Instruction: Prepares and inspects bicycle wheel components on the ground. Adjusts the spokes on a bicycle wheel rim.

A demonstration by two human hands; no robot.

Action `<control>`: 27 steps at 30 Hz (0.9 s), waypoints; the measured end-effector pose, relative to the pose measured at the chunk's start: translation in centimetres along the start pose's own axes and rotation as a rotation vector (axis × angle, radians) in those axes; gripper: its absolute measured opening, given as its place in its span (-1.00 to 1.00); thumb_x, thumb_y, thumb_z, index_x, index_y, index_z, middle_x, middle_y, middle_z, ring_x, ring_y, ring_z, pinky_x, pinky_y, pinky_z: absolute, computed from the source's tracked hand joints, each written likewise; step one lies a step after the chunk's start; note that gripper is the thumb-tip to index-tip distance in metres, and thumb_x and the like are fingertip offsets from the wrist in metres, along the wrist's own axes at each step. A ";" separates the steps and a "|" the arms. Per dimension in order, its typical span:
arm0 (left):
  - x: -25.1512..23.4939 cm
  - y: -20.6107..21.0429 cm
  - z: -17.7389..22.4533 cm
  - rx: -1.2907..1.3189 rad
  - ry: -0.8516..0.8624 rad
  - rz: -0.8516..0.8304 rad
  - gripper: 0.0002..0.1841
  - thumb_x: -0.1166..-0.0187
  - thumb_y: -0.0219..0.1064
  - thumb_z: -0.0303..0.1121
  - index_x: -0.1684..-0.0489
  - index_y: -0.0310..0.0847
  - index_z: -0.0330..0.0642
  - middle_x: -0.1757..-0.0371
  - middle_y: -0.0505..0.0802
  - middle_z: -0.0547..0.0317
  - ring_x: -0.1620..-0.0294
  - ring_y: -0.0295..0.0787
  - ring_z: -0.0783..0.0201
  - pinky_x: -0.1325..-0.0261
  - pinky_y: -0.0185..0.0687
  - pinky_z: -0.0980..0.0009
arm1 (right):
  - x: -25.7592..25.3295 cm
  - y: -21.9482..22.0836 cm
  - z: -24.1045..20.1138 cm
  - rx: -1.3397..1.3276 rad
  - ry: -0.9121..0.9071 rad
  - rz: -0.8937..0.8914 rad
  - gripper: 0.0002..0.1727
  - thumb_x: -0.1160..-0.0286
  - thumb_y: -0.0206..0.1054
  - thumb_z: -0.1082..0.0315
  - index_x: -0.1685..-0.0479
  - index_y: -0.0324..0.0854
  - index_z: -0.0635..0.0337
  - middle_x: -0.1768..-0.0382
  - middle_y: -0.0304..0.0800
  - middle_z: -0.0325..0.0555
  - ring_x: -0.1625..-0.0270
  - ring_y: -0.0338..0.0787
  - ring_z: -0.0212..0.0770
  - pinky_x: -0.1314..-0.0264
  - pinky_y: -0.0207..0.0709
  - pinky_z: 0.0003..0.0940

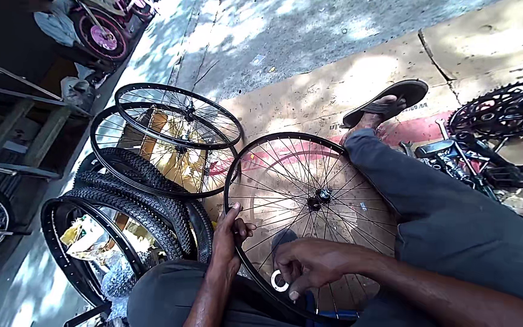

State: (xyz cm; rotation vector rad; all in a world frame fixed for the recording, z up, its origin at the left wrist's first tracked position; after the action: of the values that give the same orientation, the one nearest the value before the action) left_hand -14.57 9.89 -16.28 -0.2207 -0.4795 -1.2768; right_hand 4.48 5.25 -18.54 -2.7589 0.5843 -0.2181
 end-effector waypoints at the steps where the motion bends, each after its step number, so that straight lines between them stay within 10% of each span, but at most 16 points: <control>1: 0.1 0.0 0.0 -0.004 -0.001 0.003 -0.69 -0.76 0.20 -0.09 -0.04 0.65 -0.15 0.77 0.54 0.22 0.73 0.65 0.29 0.48 0.76 0.36 | -0.2 0.3 0.1 0.014 0.054 0.067 -0.62 -0.41 0.60 0.15 -0.02 0.70 0.21 0.12 0.80 -0.06 0.14 0.79 -0.14 -0.07 0.66 -0.07; 5: -0.1 0.2 0.0 -0.013 0.001 0.017 -0.70 -0.75 0.21 -0.09 -0.03 0.64 -0.14 0.78 0.52 0.22 0.76 0.62 0.28 0.50 0.74 0.36 | -1.6 2.6 0.0 0.381 0.083 0.164 -0.77 -0.38 0.40 0.41 0.00 0.67 0.17 0.34 0.78 0.10 0.18 0.81 0.19 0.11 0.58 0.23; 10: 0.1 0.0 -0.1 -0.011 0.001 -0.006 -0.70 -0.76 0.19 -0.09 -0.01 0.64 -0.14 0.78 0.52 0.24 0.75 0.63 0.30 0.48 0.76 0.36 | 0.0 0.4 0.1 0.010 -0.015 -0.008 -0.64 -0.44 0.58 0.16 -0.08 0.72 0.18 -0.01 0.77 -0.05 0.06 0.78 -0.15 -0.14 0.66 -0.08; 12: 0.2 0.0 -0.1 -0.044 -0.002 0.025 -0.69 -0.75 0.21 -0.07 -0.04 0.65 -0.13 0.71 0.60 0.19 0.70 0.67 0.28 0.48 0.75 0.37 | -0.6 1.2 0.3 0.062 0.104 0.114 -0.68 -0.41 0.58 0.22 -0.02 0.68 0.15 0.16 0.80 -0.08 0.16 0.79 -0.11 -0.01 0.65 -0.03; 15: -0.4 -0.1 0.3 -0.066 -0.022 0.035 -0.55 -0.74 0.23 -0.05 -0.45 0.52 -0.10 0.04 0.87 -0.07 0.16 0.89 0.05 0.17 0.82 0.19 | -1.9 2.8 -0.1 0.363 0.104 0.178 -0.72 -0.29 0.45 0.43 -0.02 0.69 0.14 0.29 0.80 0.10 0.15 0.82 0.18 0.11 0.60 0.26; 18: -1.9 -0.3 1.4 0.012 -0.026 -0.046 -0.49 -0.83 0.08 -0.04 -0.66 0.32 -0.06 -0.39 0.78 -0.04 -0.30 0.80 -0.02 -0.29 0.74 0.02 | -0.9 1.9 -0.2 0.251 -0.008 0.001 -0.57 -0.46 0.53 0.23 -0.26 0.60 0.16 0.13 0.81 0.11 0.01 0.80 0.17 -0.18 0.56 0.25; 23: -1.9 0.3 2.1 0.038 -0.005 -0.047 -0.57 -0.87 0.03 -0.07 -0.44 0.52 -0.16 -0.24 0.84 -0.02 -0.17 0.86 0.07 -0.20 0.79 0.15 | 0.0 1.1 -0.2 0.185 -0.060 -0.008 -0.67 -0.63 0.39 0.09 0.00 0.73 0.20 0.11 0.77 0.04 0.00 0.77 0.03 -0.17 0.58 0.11; 27: -0.5 1.0 3.0 0.120 0.089 -0.057 -0.79 -0.74 0.24 -0.22 0.15 0.64 -0.17 0.35 0.81 0.09 0.25 0.85 0.17 -0.05 0.83 0.18 | 2.5 -2.1 -1.0 0.228 -0.059 0.226 -0.72 -0.71 0.30 0.10 -0.02 0.73 0.12 0.10 0.83 -0.11 -0.01 0.82 -0.16 -0.17 0.67 -0.08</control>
State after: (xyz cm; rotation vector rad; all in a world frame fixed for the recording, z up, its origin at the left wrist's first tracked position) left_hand -14.39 11.86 -13.76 -0.0491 -0.4875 -1.3031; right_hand 7.34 5.71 -16.74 -2.4489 0.7962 -0.1408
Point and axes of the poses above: each hand's wrist, its own x-axis away from the middle knuckle, its own y-axis out of the palm, z = x × y, the point moved 4 cm from there along -x, towards the middle knuckle
